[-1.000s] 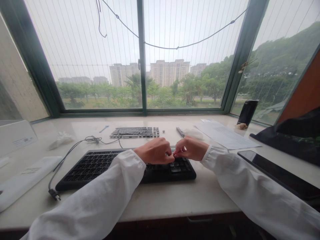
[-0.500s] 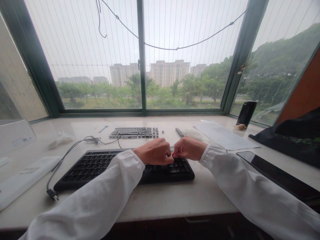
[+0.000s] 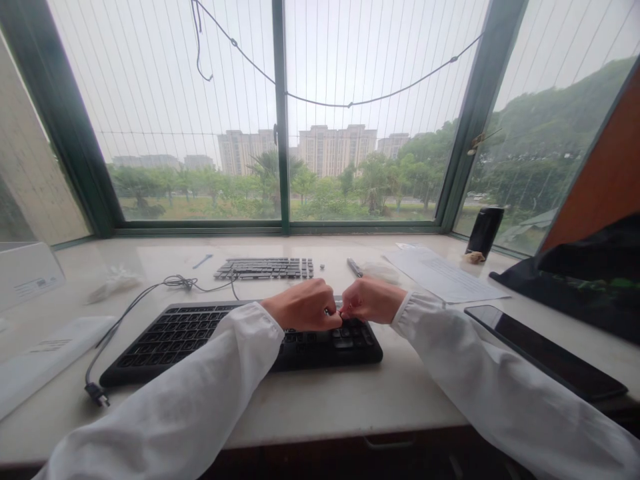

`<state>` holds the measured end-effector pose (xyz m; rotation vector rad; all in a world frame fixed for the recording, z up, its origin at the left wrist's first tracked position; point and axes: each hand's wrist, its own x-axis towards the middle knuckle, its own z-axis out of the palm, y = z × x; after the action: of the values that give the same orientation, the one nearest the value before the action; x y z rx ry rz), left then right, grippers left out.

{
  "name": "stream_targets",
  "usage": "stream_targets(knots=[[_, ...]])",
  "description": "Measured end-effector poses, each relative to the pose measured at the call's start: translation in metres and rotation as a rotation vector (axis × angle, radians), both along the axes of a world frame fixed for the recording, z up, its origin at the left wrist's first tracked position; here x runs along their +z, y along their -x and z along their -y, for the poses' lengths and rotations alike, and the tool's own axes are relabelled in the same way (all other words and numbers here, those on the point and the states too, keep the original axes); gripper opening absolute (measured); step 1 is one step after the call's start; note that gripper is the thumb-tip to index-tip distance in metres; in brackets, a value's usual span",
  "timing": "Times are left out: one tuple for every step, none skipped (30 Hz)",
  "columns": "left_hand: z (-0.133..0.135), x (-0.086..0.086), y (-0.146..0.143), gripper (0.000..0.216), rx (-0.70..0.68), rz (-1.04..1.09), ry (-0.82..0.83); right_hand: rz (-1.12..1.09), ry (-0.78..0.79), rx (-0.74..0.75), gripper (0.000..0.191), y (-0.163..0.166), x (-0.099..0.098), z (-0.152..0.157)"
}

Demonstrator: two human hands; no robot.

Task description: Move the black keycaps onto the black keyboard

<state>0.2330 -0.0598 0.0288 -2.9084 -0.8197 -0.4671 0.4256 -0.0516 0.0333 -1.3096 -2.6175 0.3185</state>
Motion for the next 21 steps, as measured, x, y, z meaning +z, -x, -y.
stream_targets(knots=[[0.000,0.000,0.000,0.031,-0.002,-0.004,-0.007,-0.001,0.013,-0.008,0.015,0.000,0.000,0.000],[0.000,0.000,0.000,0.031,0.000,-0.008,-0.014,-0.002,0.025,-0.012,0.016,0.000,0.000,-0.001],[0.000,0.000,0.000,0.031,0.003,-0.011,-0.022,-0.003,0.035,-0.012,0.016,0.000,-0.001,-0.001],[0.000,0.000,0.000,0.031,0.006,-0.016,-0.026,-0.006,0.045,-0.007,0.016,-0.001,-0.001,-0.002],[0.000,0.000,0.000,0.031,0.008,-0.022,-0.028,-0.009,0.055,0.002,0.017,-0.001,-0.002,-0.003],[-0.001,0.000,0.000,0.030,0.007,-0.027,-0.029,-0.014,0.064,0.010,0.017,-0.002,-0.003,-0.004],[-0.001,0.000,0.000,0.030,0.004,-0.034,-0.027,-0.021,0.070,0.017,0.018,-0.002,-0.004,-0.005],[-0.001,0.000,0.000,0.029,0.000,-0.042,-0.023,-0.029,0.076,0.023,0.020,-0.003,-0.005,-0.006],[-0.001,0.000,-0.001,0.028,0.000,-0.051,-0.020,-0.037,0.082,0.028,0.021,-0.003,-0.007,-0.006],[-0.001,0.000,-0.001,0.027,0.005,-0.058,-0.018,-0.044,0.085,0.032,0.023,-0.004,-0.008,-0.007],[-0.001,0.000,-0.001,0.027,0.010,-0.065,-0.019,-0.052,0.081,0.034,0.024,-0.005,-0.009,-0.007],[0.000,0.000,-0.002,0.026,0.015,-0.070,-0.021,-0.059,0.069,0.039,0.023,-0.006,-0.011,-0.007],[0.000,-0.001,-0.002,0.027,0.018,-0.073,-0.025,-0.066,0.050,0.044,0.022,-0.007,-0.012,-0.007],[0.000,-0.001,-0.001,0.028,0.017,-0.073,-0.034,-0.075,0.025,0.052,0.021,-0.008,-0.013,-0.008],[0.000,-0.002,-0.001,0.029,0.012,-0.073,-0.045,-0.082,-0.002,0.061,0.020,-0.008,-0.014,-0.008],[0.000,-0.002,0.000,0.030,0.006,-0.073,-0.060,-0.088,-0.026,0.073,0.020,-0.009,-0.015,-0.008],[0.000,-0.003,0.002,0.031,-0.002,-0.072,-0.077,-0.093,-0.041,0.085,0.019,-0.010,-0.015,-0.008],[-0.001,-0.003,0.003,0.032,-0.012,-0.071,-0.091,-0.099,-0.049,0.092,0.019,-0.010,-0.015,-0.008],[-0.002,-0.004,0.005,0.032,-0.025,-0.070,-0.100,-0.108,-0.053,0.092,0.020,-0.010,-0.014,-0.008],[-0.003,-0.003,0.007,0.032,-0.038,-0.064,-0.105,-0.120,-0.057,0.083,0.020,-0.011,-0.013,-0.008],[-0.004,-0.003,0.010,0.034,-0.047,-0.052,-0.108,-0.137,-0.065,0.066,0.020,-0.011,-0.012,-0.008]])
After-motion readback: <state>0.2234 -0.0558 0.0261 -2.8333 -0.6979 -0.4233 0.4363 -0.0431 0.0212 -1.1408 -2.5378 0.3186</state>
